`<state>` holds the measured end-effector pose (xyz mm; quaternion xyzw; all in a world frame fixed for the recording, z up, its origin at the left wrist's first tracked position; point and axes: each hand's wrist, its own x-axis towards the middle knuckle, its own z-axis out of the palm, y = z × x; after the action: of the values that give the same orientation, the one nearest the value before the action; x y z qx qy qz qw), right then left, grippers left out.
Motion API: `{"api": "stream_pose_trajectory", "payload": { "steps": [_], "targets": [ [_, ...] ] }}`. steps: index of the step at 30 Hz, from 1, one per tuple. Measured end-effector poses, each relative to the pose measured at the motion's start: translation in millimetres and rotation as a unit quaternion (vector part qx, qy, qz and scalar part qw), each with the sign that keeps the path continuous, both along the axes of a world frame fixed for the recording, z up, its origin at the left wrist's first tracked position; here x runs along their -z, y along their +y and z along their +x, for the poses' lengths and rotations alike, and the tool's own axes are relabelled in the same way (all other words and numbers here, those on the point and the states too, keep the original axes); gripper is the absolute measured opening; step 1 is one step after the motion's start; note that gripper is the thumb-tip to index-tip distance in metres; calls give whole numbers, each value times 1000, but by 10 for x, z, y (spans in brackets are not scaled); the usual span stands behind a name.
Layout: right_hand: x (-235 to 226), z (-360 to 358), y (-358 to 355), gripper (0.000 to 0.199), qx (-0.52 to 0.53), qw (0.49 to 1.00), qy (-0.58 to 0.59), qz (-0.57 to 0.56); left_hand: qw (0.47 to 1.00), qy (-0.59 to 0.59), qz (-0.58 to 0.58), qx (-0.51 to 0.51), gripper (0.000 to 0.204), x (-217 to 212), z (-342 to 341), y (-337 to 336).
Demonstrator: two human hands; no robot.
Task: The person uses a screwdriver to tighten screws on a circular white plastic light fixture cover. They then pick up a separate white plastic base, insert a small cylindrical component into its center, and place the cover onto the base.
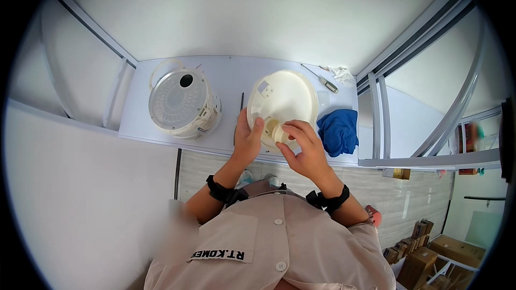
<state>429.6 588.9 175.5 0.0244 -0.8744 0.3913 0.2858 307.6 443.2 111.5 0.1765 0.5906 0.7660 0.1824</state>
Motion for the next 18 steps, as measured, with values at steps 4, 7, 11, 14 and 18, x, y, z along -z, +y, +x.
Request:
{"api": "stream_pose_trajectory", "payload": {
  "steps": [4, 7, 11, 14, 18],
  "targets": [
    [19, -18, -40, 48, 10, 1000, -23, 2, 1000, 5, -3, 4, 62, 50, -20, -18],
    [13, -28, -47, 48, 1, 1000, -8, 22, 1000, 3, 7, 1, 62, -8, 5, -18],
    [-2, -22, -77, 48, -7, 1000, -9, 27, 1000, 9, 11, -1, 63, -9, 6, -45],
    [13, -18, -95, 47, -6, 1000, -12, 28, 1000, 17, 3, 1, 63, -2, 0, -73],
    [-5, -40, -140, 45, 11, 999, -21, 36, 1000, 21, 5, -2, 62, 13, 5, -84]
  ]
}}
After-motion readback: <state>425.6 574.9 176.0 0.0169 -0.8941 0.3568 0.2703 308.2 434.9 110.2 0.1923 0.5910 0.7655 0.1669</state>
